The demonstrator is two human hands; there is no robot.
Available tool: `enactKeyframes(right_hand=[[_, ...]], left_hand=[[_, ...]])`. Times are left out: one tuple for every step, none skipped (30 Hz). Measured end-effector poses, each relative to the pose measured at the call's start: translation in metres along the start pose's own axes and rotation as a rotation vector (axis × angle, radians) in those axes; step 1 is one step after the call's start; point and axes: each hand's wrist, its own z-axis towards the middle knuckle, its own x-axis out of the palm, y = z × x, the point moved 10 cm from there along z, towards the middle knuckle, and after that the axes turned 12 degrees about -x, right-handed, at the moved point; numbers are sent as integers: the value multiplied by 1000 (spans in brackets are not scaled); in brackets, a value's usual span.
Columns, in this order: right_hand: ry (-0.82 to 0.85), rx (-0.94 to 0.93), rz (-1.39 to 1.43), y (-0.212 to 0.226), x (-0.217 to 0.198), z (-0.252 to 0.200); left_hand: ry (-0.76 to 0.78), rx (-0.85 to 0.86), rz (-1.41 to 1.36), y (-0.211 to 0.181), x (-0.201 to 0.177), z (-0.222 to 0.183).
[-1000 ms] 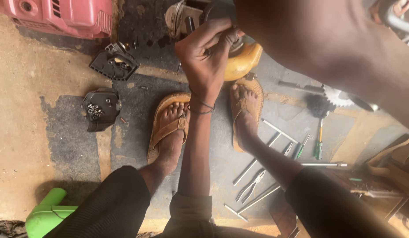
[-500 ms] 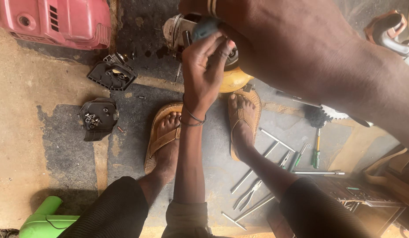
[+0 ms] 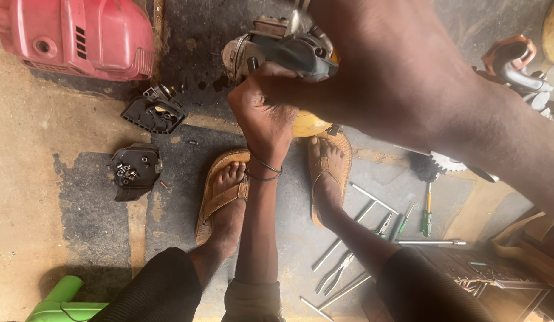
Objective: The person sits on the floor and uses a screwdriver to remove screws from a small engine's carburetor cover. They detach the cover, inspect the internal components, and then reattach the cover, securing it with the screws.
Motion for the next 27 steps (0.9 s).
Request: enactKeyframes(right_hand=[[7, -5, 37, 1, 1, 1], [24, 11, 99, 0, 5, 2], [40, 27, 163, 0, 8, 2], [32, -5, 160, 3, 8, 4], [23, -37, 156, 6, 9, 6], [15, -69, 151, 10, 9, 6], [5, -105, 87, 12, 7, 6], [-5, -141, 22, 16, 7, 5], [-14, -177, -41, 19, 7, 4], [-22, -176, 12, 17, 8, 3], [-31, -173, 62, 15, 10, 3], [-40, -170, 113, 14, 10, 3], [-94, -180, 99, 15, 5, 2], [-148, -191, 86, 16, -1, 2], [-166, -168, 84, 15, -5, 2], [-184, -145, 82, 14, -8, 3], [-169, -92, 93, 10, -9, 4], [-155, -40, 104, 7, -10, 6], [-136, -11, 118, 6, -11, 7], [-117, 18, 133, 4, -11, 7], [-97, 45, 143, 1, -10, 9], [-90, 11, 148, 4, -10, 10], [-82, -20, 154, 6, -6, 12], [-74, -52, 161, 7, 0, 12], [-35, -19, 156, 3, 9, 10], [3, 14, 151, -1, 19, 7], [43, 47, 148, -5, 28, 3]], left_hand=[[-2, 21, -2, -2, 1, -1], [-3, 41, -5, -2, 1, -1], [0, 45, -9, 1, 2, -1], [3, 48, -14, 4, 2, 1], [6, 53, -19, 7, 2, 2], [57, 32, 0, 12, 6, 3], [110, 10, 19, 18, 9, 4], [162, -11, 38, 23, 11, 3], [183, -28, 100, 27, 11, 2], [204, -44, 163, 30, 12, 0], [228, -58, 227, 33, 14, -1], [200, -53, 184, 31, 11, -2], [172, -46, 140, 29, 9, -2], [144, -40, 96, 26, 7, -1], [108, -67, 83, 27, 6, -1], [72, -94, 69, 27, 5, -1], [31, -121, 58, 28, 2, -1], [-2, -115, 38, 26, 1, -1], [-31, -111, 20, 23, -1, -2], [-61, -107, 2, 21, -3, -2], [-57, -31, -10, 12, -2, -3], [-52, 45, -22, 4, 0, -4], [-47, 118, -33, -3, 0, -6], [-32, 92, -10, -1, 2, -5], [-16, 69, 13, 2, 2, -3], [-1, 46, 37, 5, 2, 0], [47, 10, 54, 9, 5, 1]])
